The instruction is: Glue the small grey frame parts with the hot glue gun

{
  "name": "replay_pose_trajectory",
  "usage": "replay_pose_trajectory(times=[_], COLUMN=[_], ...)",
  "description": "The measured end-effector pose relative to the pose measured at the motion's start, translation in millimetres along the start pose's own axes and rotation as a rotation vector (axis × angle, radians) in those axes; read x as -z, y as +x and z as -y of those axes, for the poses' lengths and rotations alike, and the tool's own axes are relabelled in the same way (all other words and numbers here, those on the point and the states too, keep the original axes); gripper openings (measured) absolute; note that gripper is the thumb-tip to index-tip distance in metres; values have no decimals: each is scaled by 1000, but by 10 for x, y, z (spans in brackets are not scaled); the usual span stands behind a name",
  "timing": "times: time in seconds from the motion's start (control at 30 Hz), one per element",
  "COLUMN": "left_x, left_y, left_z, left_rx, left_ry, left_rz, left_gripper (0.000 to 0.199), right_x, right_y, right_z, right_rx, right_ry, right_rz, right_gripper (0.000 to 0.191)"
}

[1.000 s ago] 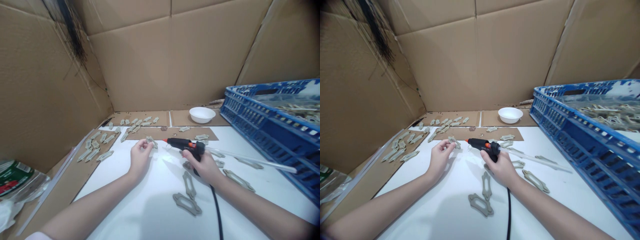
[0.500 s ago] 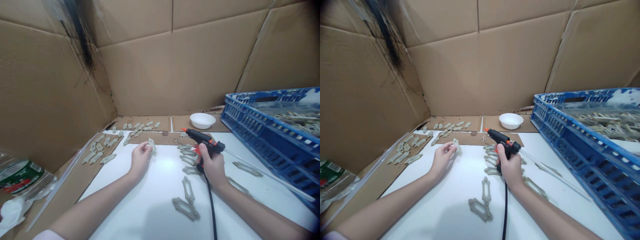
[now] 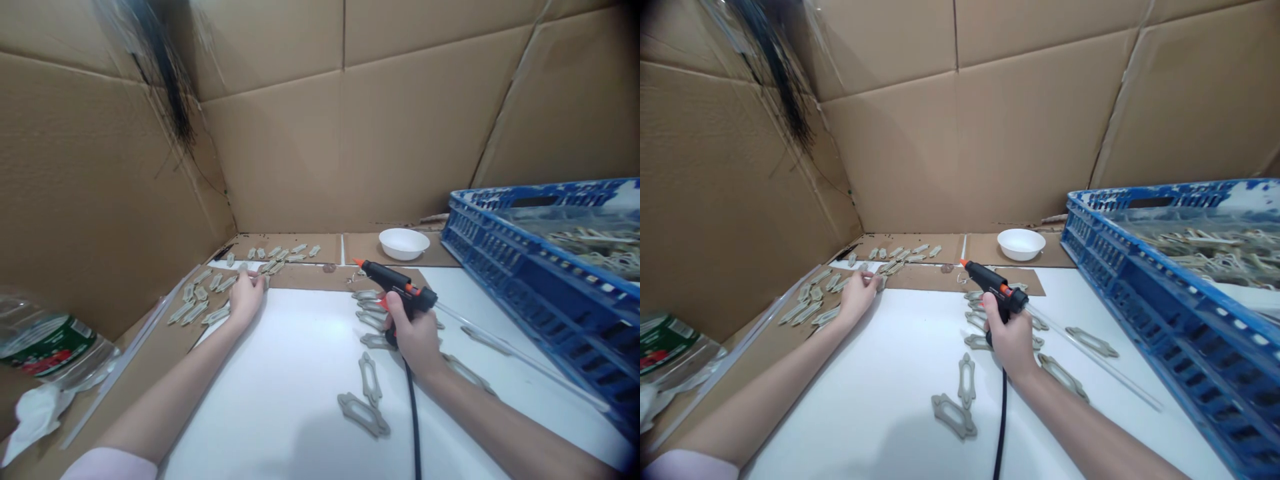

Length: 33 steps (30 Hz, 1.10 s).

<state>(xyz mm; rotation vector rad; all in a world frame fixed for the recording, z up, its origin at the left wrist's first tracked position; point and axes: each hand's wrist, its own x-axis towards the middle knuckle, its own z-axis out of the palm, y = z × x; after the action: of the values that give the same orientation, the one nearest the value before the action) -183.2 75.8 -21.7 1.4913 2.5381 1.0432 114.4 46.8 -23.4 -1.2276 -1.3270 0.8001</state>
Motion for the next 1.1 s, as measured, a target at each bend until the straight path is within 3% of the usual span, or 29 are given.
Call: replay_pose_trajectory(times=[0.2, 0.3, 0.37, 0.43, 0.5, 0.6, 0.67, 0.73, 0.87, 1.1], left_x=[-17, -9, 11, 40, 74, 116, 129, 127, 121, 172], left_y=[-180, -198, -237, -355, -568, -966, -1177, -1288, -1277, -1149], left_z=[-124, -139, -167, -235, -343, -533, -630, -681, -676, -659], left_rx=[-148, -211, -340, -575, -872, -1325, -1447, -1477, -1436, -1167], left_ry=[185, 279, 299, 201, 13, -152, -160, -136, -79, -197], left_rz=[29, -18, -86, -104, 20, 391, 551, 650, 711, 875], left_gripper=[39, 36, 33, 27, 20, 24, 40, 43, 24, 26], right_x=[-7, -8, -8, -9, -11, -13, -15, -17, -22, -22], right_y=[5, 3, -1, -3, -1, 5, 9, 12, 16, 4], right_z=[-13, -19, -18, -14, -9, -7, -11, -18, -33, -33], right_rx=[8, 35, 43, 47, 54, 59, 54, 53, 59, 76], right_ry=[18, 58, 79, 94, 106, 106, 98, 102, 115, 129], right_rz=[-16, -44, -53, -65, -82, -102, -104, -100, -92, -103], right_gripper=[40, 40, 40, 40, 40, 40, 41, 40, 40, 37])
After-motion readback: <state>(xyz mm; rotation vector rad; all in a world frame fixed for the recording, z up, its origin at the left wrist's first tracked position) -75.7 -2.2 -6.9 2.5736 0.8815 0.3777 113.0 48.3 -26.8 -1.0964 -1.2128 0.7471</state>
